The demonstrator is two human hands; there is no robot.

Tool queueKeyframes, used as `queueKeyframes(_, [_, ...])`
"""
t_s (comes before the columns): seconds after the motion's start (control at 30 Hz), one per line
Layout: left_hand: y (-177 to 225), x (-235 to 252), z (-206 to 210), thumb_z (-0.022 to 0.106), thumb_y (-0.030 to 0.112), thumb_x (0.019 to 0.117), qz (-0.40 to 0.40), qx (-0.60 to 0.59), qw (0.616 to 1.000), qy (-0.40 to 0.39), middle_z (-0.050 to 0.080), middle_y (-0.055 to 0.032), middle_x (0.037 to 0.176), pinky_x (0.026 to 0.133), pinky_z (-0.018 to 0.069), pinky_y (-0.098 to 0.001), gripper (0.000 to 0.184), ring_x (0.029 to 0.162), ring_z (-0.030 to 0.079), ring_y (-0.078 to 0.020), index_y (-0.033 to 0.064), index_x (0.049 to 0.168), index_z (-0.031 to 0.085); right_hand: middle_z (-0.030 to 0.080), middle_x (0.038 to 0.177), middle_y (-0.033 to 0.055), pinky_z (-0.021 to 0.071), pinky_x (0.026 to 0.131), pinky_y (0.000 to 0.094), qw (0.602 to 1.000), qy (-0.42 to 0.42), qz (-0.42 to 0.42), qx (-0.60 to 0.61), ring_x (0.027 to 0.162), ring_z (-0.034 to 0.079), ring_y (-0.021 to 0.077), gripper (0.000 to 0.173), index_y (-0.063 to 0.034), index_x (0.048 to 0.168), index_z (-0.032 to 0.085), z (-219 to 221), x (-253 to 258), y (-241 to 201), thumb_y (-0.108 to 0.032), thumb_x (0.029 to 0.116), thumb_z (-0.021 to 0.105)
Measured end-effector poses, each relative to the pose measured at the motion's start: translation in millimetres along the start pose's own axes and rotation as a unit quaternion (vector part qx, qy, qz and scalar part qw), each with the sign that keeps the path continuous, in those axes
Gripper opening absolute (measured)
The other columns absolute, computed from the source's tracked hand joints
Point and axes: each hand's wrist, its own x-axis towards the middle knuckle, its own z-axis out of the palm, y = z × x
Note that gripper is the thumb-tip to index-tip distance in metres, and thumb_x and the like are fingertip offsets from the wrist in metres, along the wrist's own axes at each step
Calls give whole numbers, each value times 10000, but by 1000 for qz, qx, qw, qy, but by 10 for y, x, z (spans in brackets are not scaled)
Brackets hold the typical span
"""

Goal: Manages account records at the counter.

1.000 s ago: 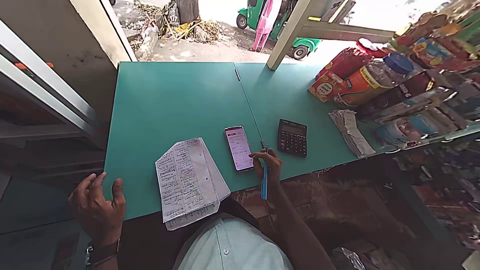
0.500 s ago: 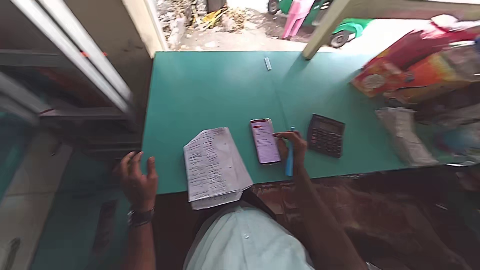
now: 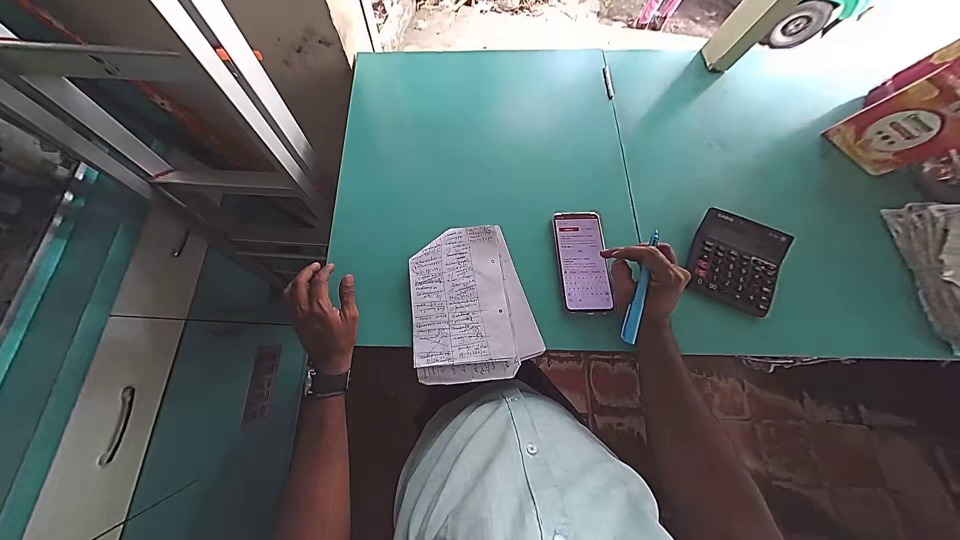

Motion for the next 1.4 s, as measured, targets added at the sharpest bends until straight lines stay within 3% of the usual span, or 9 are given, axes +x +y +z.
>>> queueKeyframes(0.37, [30, 24, -56, 488, 427, 1043, -10, -14, 999, -27, 604, -249, 1342, 1142, 354, -526, 494, 1299, 522, -438, 24, 1259, 675, 778, 908, 52, 530, 849, 352, 1000, 9, 3, 18, 883, 693, 187, 155, -63, 874, 772, 5, -9, 2, -100, 894, 623])
queueKeyframes(0.5, [-1, 14, -81, 446, 410, 1062, -4, -23, 999, -32, 591, -268, 1354, 1154, 334, -516, 501, 1316, 509, -444, 9, 1276, 657, 766, 868, 32, 499, 738, 284, 1000, 10, 4, 21, 810, 645, 139, 144, -85, 854, 780, 11, -22, -3, -99, 870, 637])
queueKeyframes(0.6, [-32, 4, -80, 442, 406, 1066, -2, -24, 999, -35, 596, -265, 1348, 1153, 334, -505, 500, 1311, 516, -430, 5, 1274, 658, 752, 848, 26, 496, 727, 280, 1000, -6, 8, 20, 802, 634, 136, 155, -88, 843, 771, 9, -37, -16, -89, 864, 618])
queueKeyframes(0.77, [-19, 33, -70, 430, 418, 1067, -1, -22, 999, -28, 601, -269, 1338, 1145, 340, -504, 511, 1304, 523, -430, 8, 1270, 658, 763, 844, 19, 519, 764, 298, 1000, -17, 9, -1, 833, 666, 156, 171, -96, 834, 769, 34, 16, -37, -102, 870, 601])
queueKeyframes(0.93, [-3, 22, -76, 415, 426, 1068, -10, -6, 999, -30, 604, -260, 1342, 1145, 340, -489, 525, 1306, 526, -415, 6, 1270, 658, 782, 953, 19, 526, 892, 351, 999, -34, 36, -8, 966, 690, 191, 179, -92, 916, 782, 43, 19, -74, -84, 898, 604])
queueKeyframes(1.13, [16, 28, -62, 418, 417, 1068, -8, -19, 999, -33, 606, -259, 1340, 1150, 339, -505, 512, 1310, 523, -422, 13, 1272, 657, 783, 970, 32, 531, 914, 380, 999, -39, 34, -9, 989, 702, 210, 171, -94, 911, 784, 36, 36, -48, -92, 892, 614])
queueKeyframes(1.23, [29, 26, -90, 449, 382, 1062, -4, -27, 999, -32, 612, -257, 1330, 1133, 364, -528, 478, 1279, 541, -435, 6, 1258, 670, 774, 1002, 85, 518, 993, 457, 997, -62, 33, -13, 999, 709, 261, 173, -54, 957, 780, 14, 27, -48, -78, 891, 622])
queueKeyframes(1.33, [-28, 0, -59, 423, 377, 1068, 0, -16, 1000, -22, 607, -238, 1337, 1116, 386, -515, 474, 1277, 543, -408, 22, 1271, 662, 767, 1023, 98, 526, 896, 422, 997, -69, 38, -10, 983, 684, 264, 190, -52, 967, 775, 33, 27, -60, -81, 933, 590])
queueKeyframes(1.4, [-17, 5, -34, 409, 386, 1071, 4, -14, 1000, -20, 611, -219, 1342, 1126, 372, -506, 479, 1286, 542, -385, 33, 1276, 660, 770, 1013, 84, 523, 888, 401, 997, -62, 35, -18, 983, 686, 245, 199, -66, 950, 774, 19, 35, -59, -91, 946, 576])
